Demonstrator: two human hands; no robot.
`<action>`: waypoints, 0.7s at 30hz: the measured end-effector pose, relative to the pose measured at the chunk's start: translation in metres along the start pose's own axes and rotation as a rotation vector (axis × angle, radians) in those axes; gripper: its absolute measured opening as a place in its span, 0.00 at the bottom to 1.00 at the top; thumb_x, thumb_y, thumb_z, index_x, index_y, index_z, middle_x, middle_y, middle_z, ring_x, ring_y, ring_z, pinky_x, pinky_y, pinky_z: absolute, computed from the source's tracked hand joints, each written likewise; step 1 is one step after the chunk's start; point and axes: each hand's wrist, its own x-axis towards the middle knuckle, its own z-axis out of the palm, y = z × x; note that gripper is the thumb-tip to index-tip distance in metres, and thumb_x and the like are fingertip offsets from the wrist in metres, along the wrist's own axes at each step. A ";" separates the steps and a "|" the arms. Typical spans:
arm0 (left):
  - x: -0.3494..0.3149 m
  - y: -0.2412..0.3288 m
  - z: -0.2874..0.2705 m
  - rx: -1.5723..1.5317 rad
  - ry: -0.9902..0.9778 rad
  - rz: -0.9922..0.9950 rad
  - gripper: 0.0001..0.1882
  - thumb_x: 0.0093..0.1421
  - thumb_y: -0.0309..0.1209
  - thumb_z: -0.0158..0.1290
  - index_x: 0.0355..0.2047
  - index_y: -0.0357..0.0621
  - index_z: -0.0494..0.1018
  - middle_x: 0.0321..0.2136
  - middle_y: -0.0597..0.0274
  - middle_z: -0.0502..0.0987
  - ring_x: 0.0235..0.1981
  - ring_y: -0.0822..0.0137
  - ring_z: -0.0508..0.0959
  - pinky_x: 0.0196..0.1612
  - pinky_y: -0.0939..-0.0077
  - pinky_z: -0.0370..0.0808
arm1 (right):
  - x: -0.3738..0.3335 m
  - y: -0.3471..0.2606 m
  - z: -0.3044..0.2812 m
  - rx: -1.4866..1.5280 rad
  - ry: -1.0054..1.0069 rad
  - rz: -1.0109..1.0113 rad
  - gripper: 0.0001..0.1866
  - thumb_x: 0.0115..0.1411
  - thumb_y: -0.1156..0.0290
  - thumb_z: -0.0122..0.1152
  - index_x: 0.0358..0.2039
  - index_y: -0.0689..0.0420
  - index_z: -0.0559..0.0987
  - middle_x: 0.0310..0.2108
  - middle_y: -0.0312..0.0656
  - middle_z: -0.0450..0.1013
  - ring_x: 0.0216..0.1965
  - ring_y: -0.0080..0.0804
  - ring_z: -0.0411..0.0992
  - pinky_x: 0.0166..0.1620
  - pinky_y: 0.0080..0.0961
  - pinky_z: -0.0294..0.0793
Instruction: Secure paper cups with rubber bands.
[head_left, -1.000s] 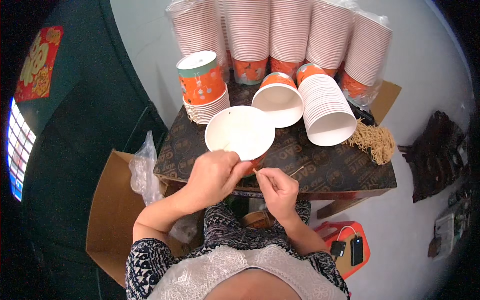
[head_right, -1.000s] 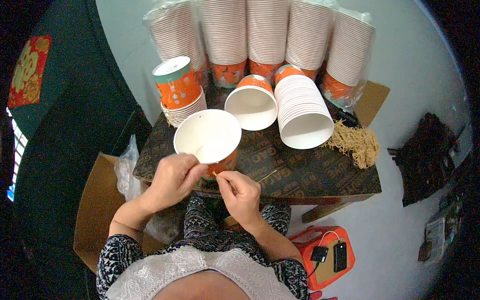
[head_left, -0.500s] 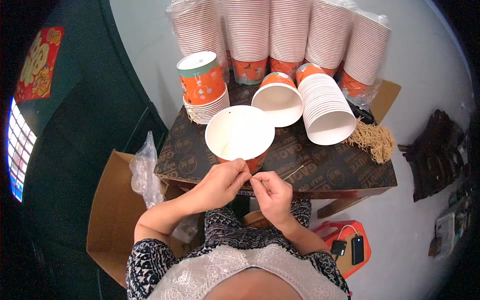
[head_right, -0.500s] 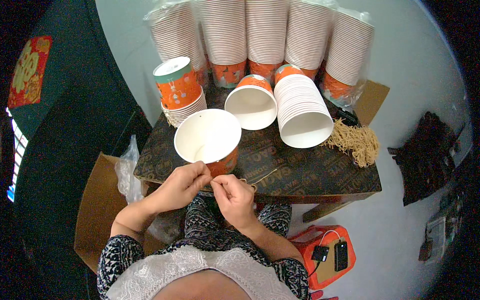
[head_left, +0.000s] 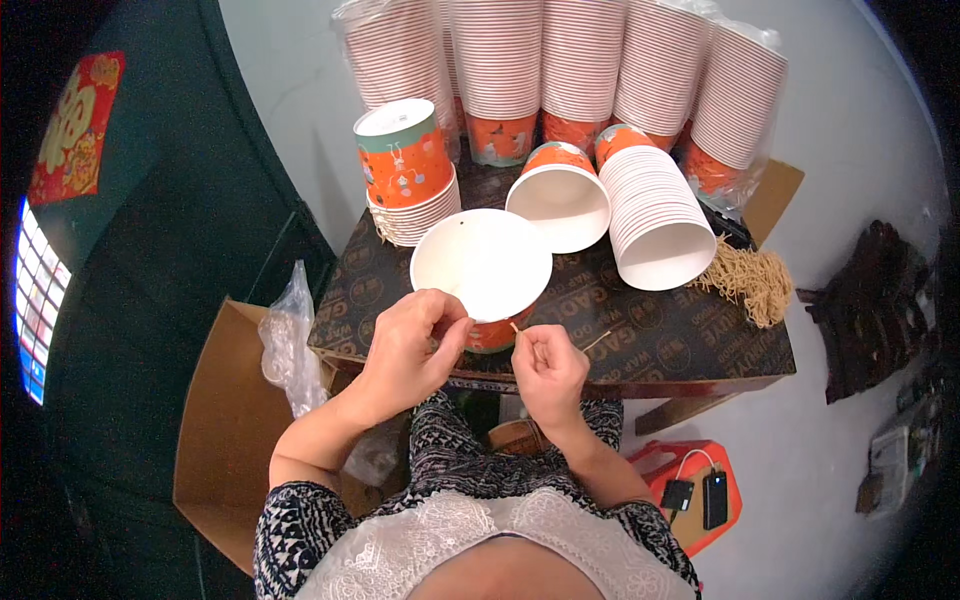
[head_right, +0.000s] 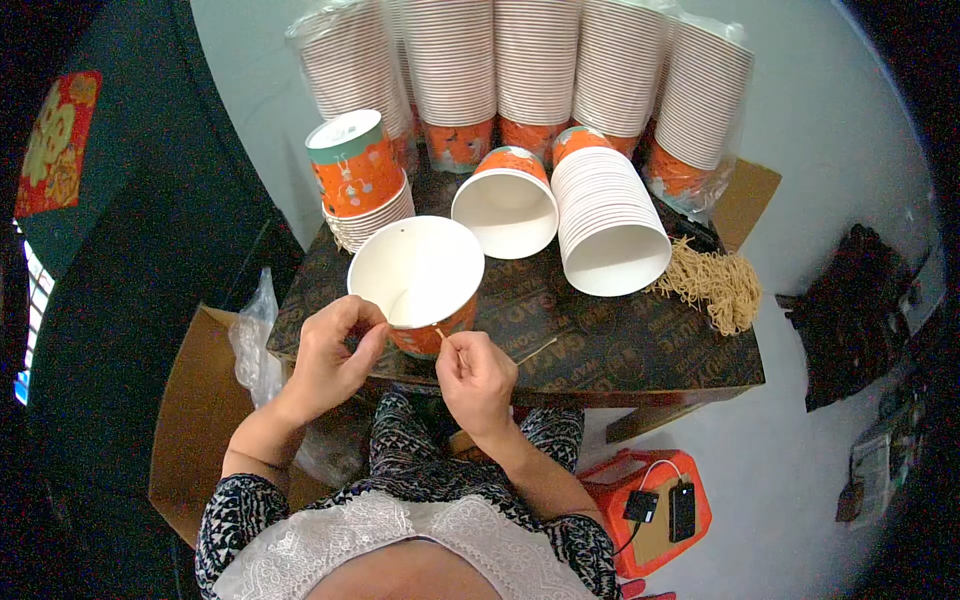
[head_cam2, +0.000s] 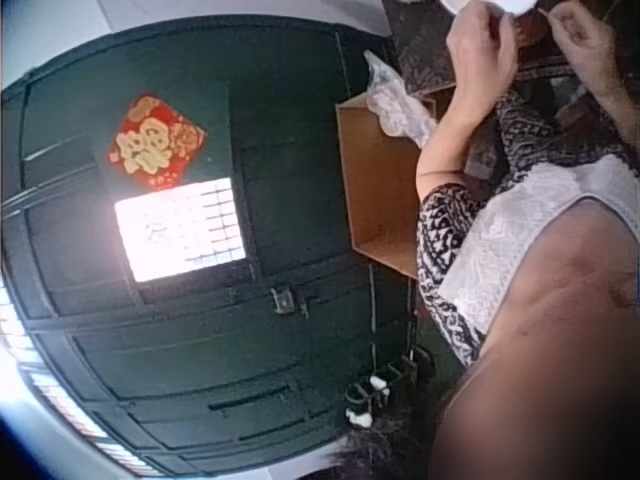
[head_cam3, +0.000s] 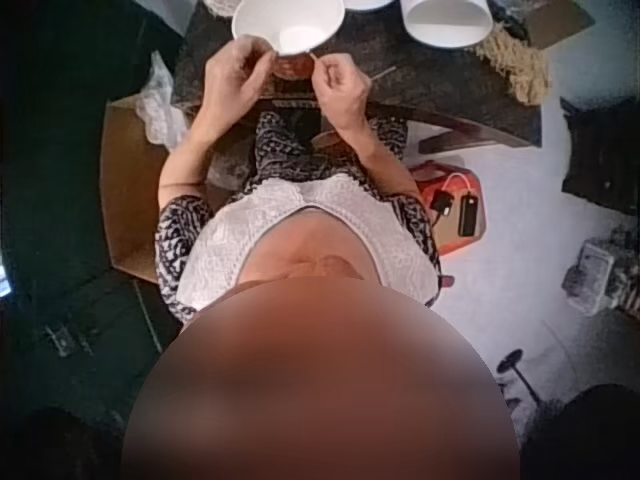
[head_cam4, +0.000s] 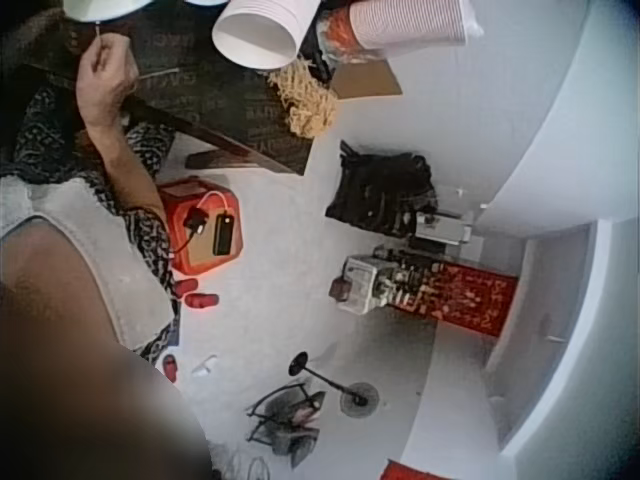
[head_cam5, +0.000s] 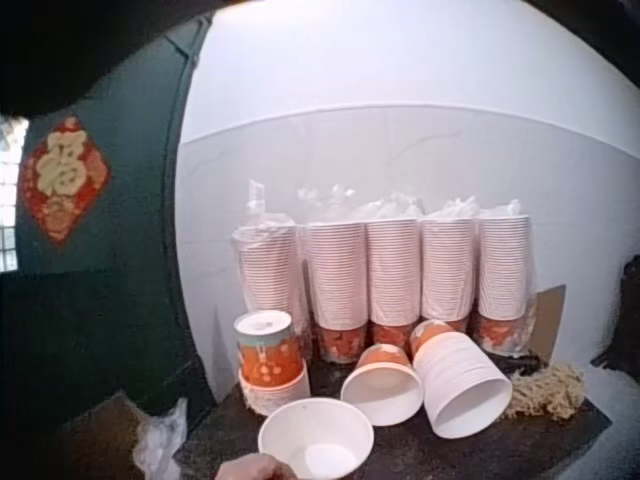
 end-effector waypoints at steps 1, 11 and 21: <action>0.000 -0.001 0.000 -0.006 -0.007 -0.008 0.06 0.54 0.20 0.58 0.28 0.38 0.70 0.22 0.54 0.74 0.25 0.54 0.77 0.28 0.66 0.73 | 0.000 0.001 0.001 -0.001 -0.001 0.000 0.07 0.54 0.81 0.65 0.29 0.61 0.74 0.18 0.41 0.70 0.16 0.28 0.69 0.21 0.25 0.66; -0.002 -0.004 0.001 -0.021 0.001 -0.022 0.05 0.54 0.21 0.58 0.27 0.38 0.71 0.22 0.55 0.75 0.25 0.55 0.77 0.29 0.66 0.73 | 0.004 0.001 0.005 -0.026 0.016 -0.082 0.05 0.56 0.83 0.61 0.27 0.63 0.73 0.15 0.28 0.63 0.17 0.09 0.58 0.20 0.14 0.57; -0.003 -0.003 0.001 -0.016 -0.010 -0.028 0.05 0.53 0.21 0.59 0.27 0.37 0.72 0.22 0.55 0.75 0.25 0.55 0.77 0.29 0.66 0.73 | 0.005 0.003 0.006 -0.114 0.009 -0.032 0.08 0.51 0.80 0.65 0.27 0.59 0.73 0.19 0.45 0.71 0.19 0.43 0.72 0.24 0.35 0.69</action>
